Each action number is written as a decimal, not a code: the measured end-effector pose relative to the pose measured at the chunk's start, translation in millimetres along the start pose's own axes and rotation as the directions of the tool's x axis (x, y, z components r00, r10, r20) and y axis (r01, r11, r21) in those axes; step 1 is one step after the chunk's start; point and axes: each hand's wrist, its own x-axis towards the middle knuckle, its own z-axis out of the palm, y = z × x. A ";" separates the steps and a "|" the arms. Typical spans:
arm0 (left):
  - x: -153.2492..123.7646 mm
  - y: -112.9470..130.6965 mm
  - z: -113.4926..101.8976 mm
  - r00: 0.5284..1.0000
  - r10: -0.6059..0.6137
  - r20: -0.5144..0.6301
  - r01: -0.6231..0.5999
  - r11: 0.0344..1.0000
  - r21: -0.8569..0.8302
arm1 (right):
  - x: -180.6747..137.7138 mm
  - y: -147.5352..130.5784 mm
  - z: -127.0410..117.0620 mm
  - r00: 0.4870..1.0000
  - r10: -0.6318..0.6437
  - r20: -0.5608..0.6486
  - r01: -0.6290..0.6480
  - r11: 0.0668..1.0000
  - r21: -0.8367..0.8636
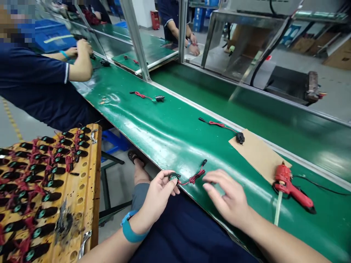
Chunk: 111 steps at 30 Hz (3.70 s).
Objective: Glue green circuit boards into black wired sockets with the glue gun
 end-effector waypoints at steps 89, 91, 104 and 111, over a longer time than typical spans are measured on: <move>-253.9 -163.8 -280.4 0.161 -0.383 -0.910 -0.345 0.841 -0.416 | 69.5 -299.2 493.0 -0.066 -0.628 0.775 0.744 0.487 0.458; -251.4 -164.5 -282.4 0.136 -0.382 -0.914 -0.334 0.851 -0.405 | 63.5 -298.6 500.2 -0.085 -0.614 0.785 0.763 0.466 0.447; -246.0 -164.6 -276.1 0.190 -0.395 -0.899 -0.309 0.845 -0.437 | 47.6 -285.5 506.7 -0.059 -0.588 0.807 0.762 0.496 0.417; -243.1 -169.3 -279.9 0.117 -0.330 -0.937 -0.283 0.893 -0.350 | 43.5 -280.7 501.4 -0.021 -0.604 0.797 0.725 0.540 0.428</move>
